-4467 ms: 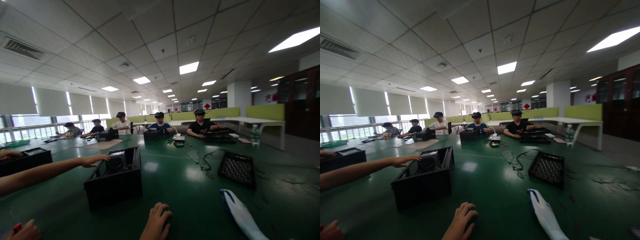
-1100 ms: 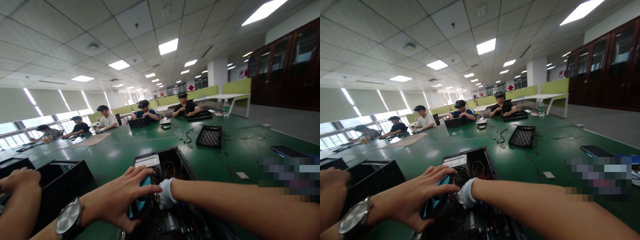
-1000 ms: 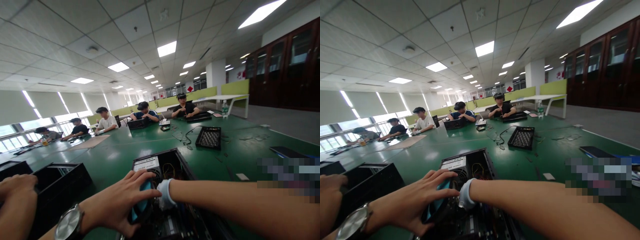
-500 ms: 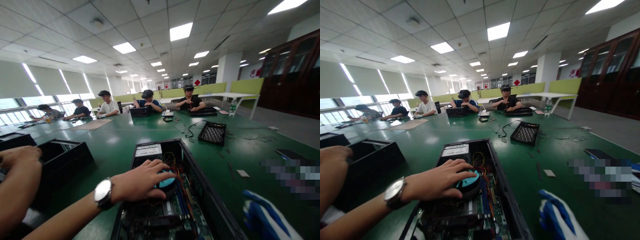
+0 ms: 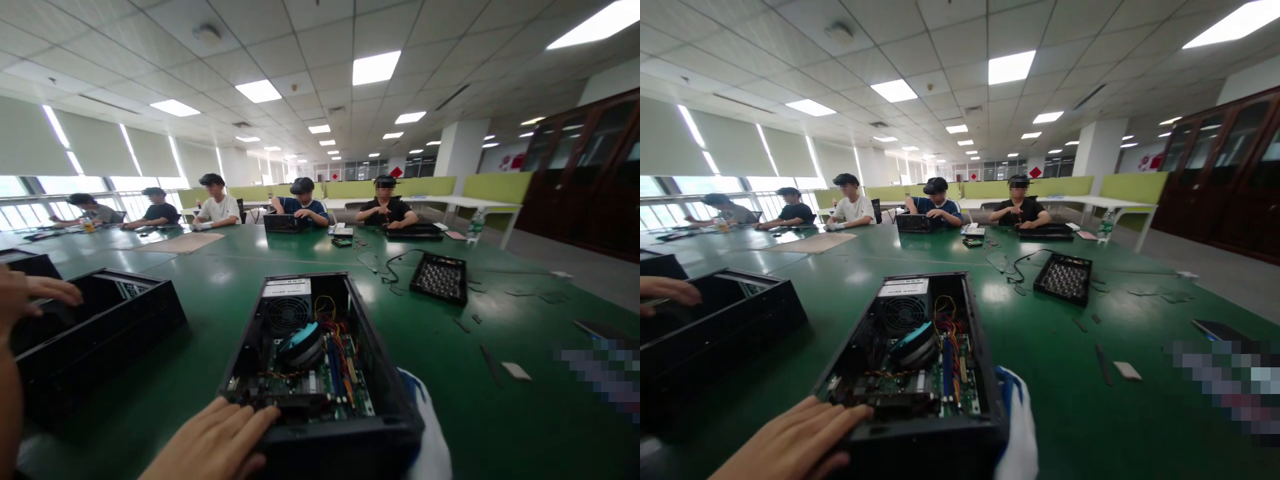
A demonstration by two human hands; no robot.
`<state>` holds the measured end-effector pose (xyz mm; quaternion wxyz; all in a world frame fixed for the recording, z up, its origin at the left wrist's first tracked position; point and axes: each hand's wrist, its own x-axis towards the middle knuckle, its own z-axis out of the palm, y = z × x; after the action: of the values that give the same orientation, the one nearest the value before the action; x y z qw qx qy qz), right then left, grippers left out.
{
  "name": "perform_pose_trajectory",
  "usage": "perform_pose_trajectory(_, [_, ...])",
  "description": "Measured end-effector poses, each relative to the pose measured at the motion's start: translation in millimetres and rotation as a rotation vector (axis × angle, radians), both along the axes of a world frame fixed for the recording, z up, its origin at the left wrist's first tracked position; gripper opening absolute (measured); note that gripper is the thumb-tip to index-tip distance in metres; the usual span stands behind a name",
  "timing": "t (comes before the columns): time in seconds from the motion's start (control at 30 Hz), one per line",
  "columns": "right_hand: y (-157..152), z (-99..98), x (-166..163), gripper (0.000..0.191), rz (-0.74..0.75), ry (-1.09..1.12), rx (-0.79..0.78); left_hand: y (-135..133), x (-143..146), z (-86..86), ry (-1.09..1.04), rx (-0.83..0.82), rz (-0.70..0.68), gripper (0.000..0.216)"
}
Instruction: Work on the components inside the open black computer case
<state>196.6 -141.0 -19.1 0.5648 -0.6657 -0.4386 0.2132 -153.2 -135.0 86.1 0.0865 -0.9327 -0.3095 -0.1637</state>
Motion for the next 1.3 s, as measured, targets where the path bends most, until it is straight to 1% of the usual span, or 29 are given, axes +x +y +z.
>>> perform_pose_trajectory(0.03, [22.0, 3.5, -31.1, 0.055, 0.001, 0.086, 0.061, 20.9, -21.7, 1.1, -0.011, 0.01, 0.04, 0.038])
perform_pose_trajectory(0.07, [48.1, 7.8, -63.7, 0.057, -0.042, 0.135, 0.091, 43.5, -44.1, 3.9, -0.01, 0.027, 0.073, 0.036])
perform_pose_trajectory(0.1, [76.8, 12.7, -96.6, 0.058, -0.11, 0.129, 0.082, 66.1, -65.8, 8.3, 0.019, 0.037, 0.109, 0.035])
perform_pose_trajectory(0.13, [105.8, 17.8, -128.2, 0.055, -0.09, 0.112, 0.077, 86.4, -85.0, 14.1, 0.04, 0.065, 0.162, 0.036])
perform_pose_trajectory(0.17, [133.1, 22.6, -157.0, 0.05, -0.059, 0.094, 0.069, 102.3, -100.1, 20.6, 0.037, 0.14, 0.234, 0.038])
perform_pose_trajectory(0.2, [156.6, 26.6, -182.0, 0.046, -0.032, 0.072, 0.05, 112.0, -110.1, 27.0, 0.026, 0.21, 0.305, 0.04])
perform_pose_trajectory(0.23, [174.8, 29.4, -202.2, 0.044, -0.002, 0.038, 0.021, 114.8, -114.5, 32.3, -0.001, 0.27, 0.367, 0.042])
perform_pose_trajectory(0.27, [187.2, 30.8, -217.0, 0.043, 0.029, -0.005, -0.005, 110.7, -113.6, 35.2, -0.036, 0.309, 0.405, 0.043])
perform_pose_trajectory(0.3, [193.9, 30.7, -226.1, 0.042, 0.069, -0.063, -0.022, 100.7, -108.2, 34.5, -0.066, 0.316, 0.415, 0.044])
perform_pose_trajectory(0.33, [195.8, 29.2, -229.3, 0.04, 0.122, -0.136, -0.026, 86.9, -99.6, 29.6, -0.089, 0.299, 0.394, 0.043])
perform_pose_trajectory(0.37, [194.4, 26.9, -227.0, 0.037, 0.187, -0.221, -0.015, 71.5, -88.9, 20.4, -0.103, 0.273, 0.351, 0.043])
perform_pose_trajectory(0.43, [187.0, 21.6, -207.2, 0.031, 0.334, -0.411, 0.029, 43.8, -65.7, -8.8, -0.105, 0.234, 0.256, 0.044])
perform_pose_trajectory(0.5, [181.7, 18.6, -170.5, 0.027, 0.444, -0.585, 0.049, 29.0, -43.3, -44.5, -0.102, 0.188, 0.177, 0.043])
perform_pose_trajectory(0.57, [181.9, 19.1, -121.0, 0.028, 0.467, -0.713, 0.021, 28.4, -21.8, -75.6, -0.116, 0.093, 0.142, 0.041])
perform_pose_trajectory(0.6, [183.4, 20.1, -92.5, 0.029, 0.448, -0.756, -0.005, 31.9, -11.2, -86.7, -0.118, 0.022, 0.139, 0.041])
perform_pose_trajectory(0.63, [184.7, 21.1, -62.1, 0.032, 0.416, -0.785, -0.037, 36.6, -0.7, -94.2, -0.112, -0.06, 0.141, 0.042])
perform_pose_trajectory(0.7, [184.3, 21.8, 2.9, 0.039, 0.327, -0.81, -0.099, 47.5, 19.5, -99.6, -0.099, -0.226, 0.176, 0.046])
perform_pose_trajectory(0.77, [177.0, 20.1, 68.5, 0.045, 0.234, -0.805, -0.159, 57.7, 36.9, -97.2, -0.107, -0.348, 0.231, 0.049])
perform_pose_trajectory(0.87, [155.9, 15.4, 154.0, 0.054, 0.135, -0.78, -0.217, 70.8, 52.8, -92.3, -0.174, -0.408, 0.29, 0.045])
perform_pose_trajectory(0.93, [142.1, 12.8, 194.1, 0.057, 0.081, -0.753, -0.229, 78.4, 56.2, -92.2, -0.22, -0.398, 0.298, 0.04])
perform_pose_trajectory(1.0, [133.5, 10.9, 218.1, 0.06, 0.032, -0.7, -0.224, 83.8, 55.8, -93.9, -0.276, -0.37, 0.298, 0.035])
perform_pose_trajectory(1.07, [130.4, 9.7, 227.9, 0.062, 0.018, -0.661, -0.213, 85.8, 54.2, -95.4, -0.333, -0.338, 0.297, 0.031])
perform_pose_trajectory(1.17, [130.6, 10.3, 226.6, 0.06, 0.052, -0.669, -0.211, 83.5, 53.1, -96.1, -0.356, -0.294, 0.291, 0.029])
perform_pose_trajectory(1.3, [128.8, 14.8, 220.6, 0.055, 0.044, -0.643, -0.192, 81.1, 53.1, -97.6, -0.279, -0.239, 0.264, 0.029])
